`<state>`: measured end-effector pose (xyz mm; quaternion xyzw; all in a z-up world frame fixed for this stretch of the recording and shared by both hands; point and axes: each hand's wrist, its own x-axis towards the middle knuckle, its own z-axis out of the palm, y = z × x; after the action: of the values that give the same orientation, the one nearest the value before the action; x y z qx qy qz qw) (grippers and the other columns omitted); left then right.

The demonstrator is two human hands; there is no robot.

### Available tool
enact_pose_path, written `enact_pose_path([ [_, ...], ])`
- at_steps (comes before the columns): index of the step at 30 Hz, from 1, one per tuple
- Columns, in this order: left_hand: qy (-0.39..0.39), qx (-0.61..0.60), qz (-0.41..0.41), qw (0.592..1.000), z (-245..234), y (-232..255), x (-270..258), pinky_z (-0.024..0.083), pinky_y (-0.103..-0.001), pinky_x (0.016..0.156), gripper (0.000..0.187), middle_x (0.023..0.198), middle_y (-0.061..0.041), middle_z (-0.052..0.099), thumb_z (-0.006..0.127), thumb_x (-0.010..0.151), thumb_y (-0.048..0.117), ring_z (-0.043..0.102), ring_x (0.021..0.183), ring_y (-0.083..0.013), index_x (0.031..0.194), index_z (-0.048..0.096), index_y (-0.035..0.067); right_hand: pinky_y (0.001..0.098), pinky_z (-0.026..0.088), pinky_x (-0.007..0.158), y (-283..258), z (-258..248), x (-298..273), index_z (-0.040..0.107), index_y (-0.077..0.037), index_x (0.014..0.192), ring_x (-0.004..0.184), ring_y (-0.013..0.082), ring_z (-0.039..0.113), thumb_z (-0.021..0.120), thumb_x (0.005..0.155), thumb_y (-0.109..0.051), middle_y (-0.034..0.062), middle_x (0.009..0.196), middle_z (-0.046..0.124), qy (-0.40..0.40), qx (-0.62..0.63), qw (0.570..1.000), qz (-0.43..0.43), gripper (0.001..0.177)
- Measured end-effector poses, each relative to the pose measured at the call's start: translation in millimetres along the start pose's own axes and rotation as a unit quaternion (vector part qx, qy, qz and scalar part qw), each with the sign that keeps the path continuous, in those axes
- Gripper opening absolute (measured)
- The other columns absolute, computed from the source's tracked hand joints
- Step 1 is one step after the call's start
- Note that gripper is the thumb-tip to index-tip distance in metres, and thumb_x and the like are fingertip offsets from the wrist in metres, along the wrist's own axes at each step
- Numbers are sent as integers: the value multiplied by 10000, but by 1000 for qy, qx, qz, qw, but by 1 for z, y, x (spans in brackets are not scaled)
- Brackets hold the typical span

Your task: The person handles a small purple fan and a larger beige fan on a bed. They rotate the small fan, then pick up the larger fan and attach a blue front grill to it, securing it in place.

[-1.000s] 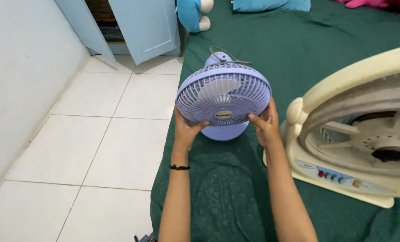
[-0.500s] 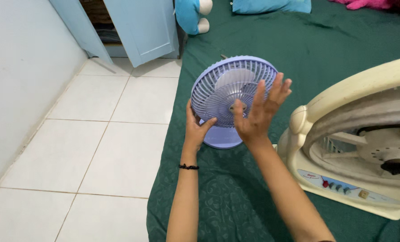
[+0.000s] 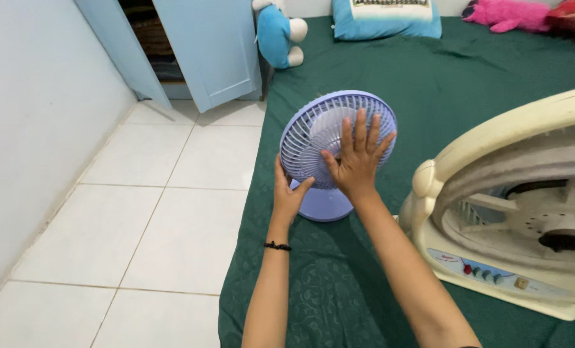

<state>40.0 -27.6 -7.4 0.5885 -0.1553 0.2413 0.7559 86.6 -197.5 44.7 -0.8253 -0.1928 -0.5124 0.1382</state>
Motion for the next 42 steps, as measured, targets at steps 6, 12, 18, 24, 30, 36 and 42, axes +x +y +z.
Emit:
enact_pose_path([
  [6,5,-27,-33,999,3,-2,1,391,-374,1173,986,1583,-169,392,729,848,-46,446,1429,-260,1623,127,52,709,-27,1226,-1,-3,-31,243,-140,1660,1599,446,41,553,1052,-497,175,1734,115,-46,46,998,3,769],
  [12,30,-5,-41,999,15,8,-6,438,-391,1140,965,1550,-206,423,748,833,-36,490,1378,-299,1605,173,36,641,232,1226,-16,-37,-81,267,-56,1612,1532,541,146,615,982,-193,225,1702,132,-83,126,988,39,733],
  [18,96,28,-69,993,27,11,-12,377,-379,1172,971,1643,-208,257,721,883,14,412,1444,-307,1620,89,38,458,428,1092,-42,-106,-142,279,-34,1563,1448,420,387,631,895,-118,217,1672,175,-207,195,946,158,759],
  [24,115,89,-78,986,41,13,-40,339,-403,1189,922,1673,-212,243,725,925,121,332,1501,-353,1616,122,30,449,376,1152,-27,-171,-173,299,-20,1565,1484,439,350,641,883,-92,243,1655,234,-125,175,963,161,767],
  [30,93,103,-94,986,72,27,-66,371,-425,1165,895,1635,-220,311,725,921,222,362,1490,-360,1616,186,57,460,378,1175,16,-231,-195,359,-5,1552,1505,410,356,624,924,-74,236,1647,316,-34,139,969,201,685],
  [36,-27,91,-41,995,124,23,-70,357,-417,1209,805,1588,-245,459,708,985,285,444,1498,-355,1618,276,41,357,556,935,78,-280,-235,367,31,1538,1245,302,577,615,935,-7,243,1543,409,85,146,922,348,653],
  [42,-136,182,-40,973,176,29,-68,366,-423,1078,997,1579,-217,403,830,827,263,386,1459,-315,1593,217,87,387,517,1030,166,-321,-261,366,7,1598,1348,303,503,641,1025,-36,210,1538,377,182,80,886,420,637],
])
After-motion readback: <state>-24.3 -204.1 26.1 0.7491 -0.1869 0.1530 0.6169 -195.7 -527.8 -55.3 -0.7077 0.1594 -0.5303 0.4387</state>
